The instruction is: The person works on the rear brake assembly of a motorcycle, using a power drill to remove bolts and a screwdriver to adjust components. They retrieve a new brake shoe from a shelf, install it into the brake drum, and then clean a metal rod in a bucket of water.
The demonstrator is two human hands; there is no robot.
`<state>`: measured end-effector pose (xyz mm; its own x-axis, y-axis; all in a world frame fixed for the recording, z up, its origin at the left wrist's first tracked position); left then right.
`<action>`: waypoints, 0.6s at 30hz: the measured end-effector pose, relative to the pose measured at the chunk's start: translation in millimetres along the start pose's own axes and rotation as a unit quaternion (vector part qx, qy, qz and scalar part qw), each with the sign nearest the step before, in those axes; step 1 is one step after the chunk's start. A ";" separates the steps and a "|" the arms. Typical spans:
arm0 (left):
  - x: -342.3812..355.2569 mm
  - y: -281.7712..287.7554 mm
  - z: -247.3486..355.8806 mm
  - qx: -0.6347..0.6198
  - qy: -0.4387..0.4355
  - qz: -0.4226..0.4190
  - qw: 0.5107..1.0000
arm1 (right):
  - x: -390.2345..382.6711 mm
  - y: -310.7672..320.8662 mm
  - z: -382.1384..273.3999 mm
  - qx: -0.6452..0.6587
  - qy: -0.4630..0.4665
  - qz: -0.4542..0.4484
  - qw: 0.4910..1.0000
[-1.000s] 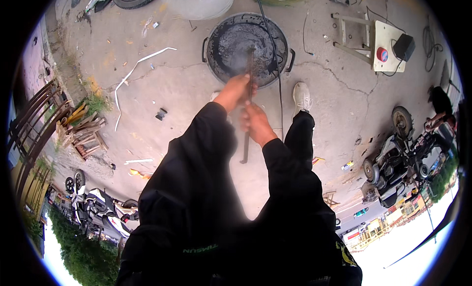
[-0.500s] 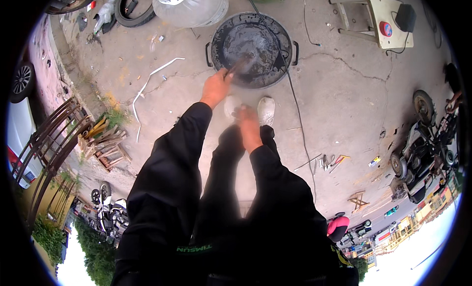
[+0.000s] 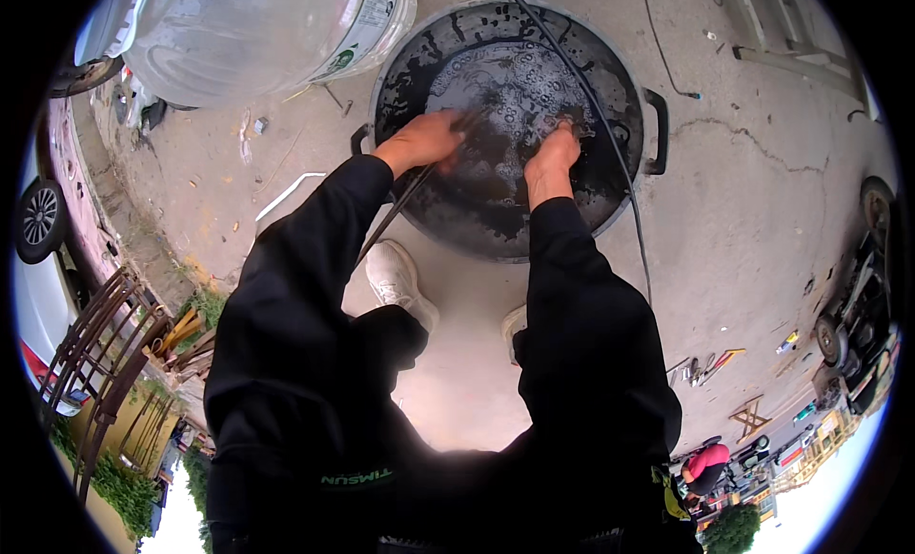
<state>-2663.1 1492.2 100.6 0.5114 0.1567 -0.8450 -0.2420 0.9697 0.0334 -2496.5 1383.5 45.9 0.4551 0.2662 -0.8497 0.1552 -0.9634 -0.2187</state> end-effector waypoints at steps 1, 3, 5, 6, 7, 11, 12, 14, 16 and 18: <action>10.4 -5.2 7.3 -0.027 -0.004 -0.007 1.000 | 0.8 -10.3 10.0 0.000 -0.100 -0.021 0.995; 28.8 -8.7 6.8 -0.001 0.018 -0.031 0.999 | -10.3 -44.0 13.6 -0.208 0.013 -0.167 0.964; 39.6 1.8 -34.7 -0.098 0.021 -0.074 0.992 | -34.3 -73.5 30.8 -0.361 0.129 -0.081 0.920; 49.0 -9.3 -6.6 -0.158 -0.036 -0.013 0.987 | 4.8 -61.1 35.2 -0.407 0.181 -0.061 0.893; 51.0 -20.3 11.3 -0.222 -0.093 0.054 0.969 | 22.0 -51.0 43.3 -0.357 0.152 -0.092 0.917; 57.6 -26.4 32.3 0.260 -0.125 0.139 0.947 | 30.0 -36.7 45.8 -0.200 0.089 -0.157 0.963; 42.3 -46.8 38.0 0.015 -0.013 0.067 0.998 | 20.0 -14.3 39.6 -0.163 0.092 -0.028 0.982; 26.8 -51.5 27.2 -0.045 -0.191 0.100 0.975 | -1.2 -9.2 46.7 -0.163 0.028 -0.022 0.986; 44.9 -34.6 43.2 0.162 -0.237 0.168 0.943 | 55.5 -7.0 51.8 -0.198 0.056 -0.064 0.977; 37.1 -56.1 85.3 0.370 -0.209 0.189 0.885 | 82.0 8.8 32.1 -0.198 0.222 -0.073 0.952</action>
<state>-2560.2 1459.6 112.9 0.8068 0.4025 -0.4325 0.0667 0.6652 0.7436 -2486.0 1395.8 -41.2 0.7155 0.4679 -0.5188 0.5234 -0.8509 -0.0456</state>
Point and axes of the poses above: each hand's wrist, its own x-axis towards the middle knuckle, its own y-axis out of the back of the hand, z = x × y, the point moved 6 cm from there along x, towards the middle knuckle, and after that the axes turned 6 degrees about -z, right-handed, at the moved point
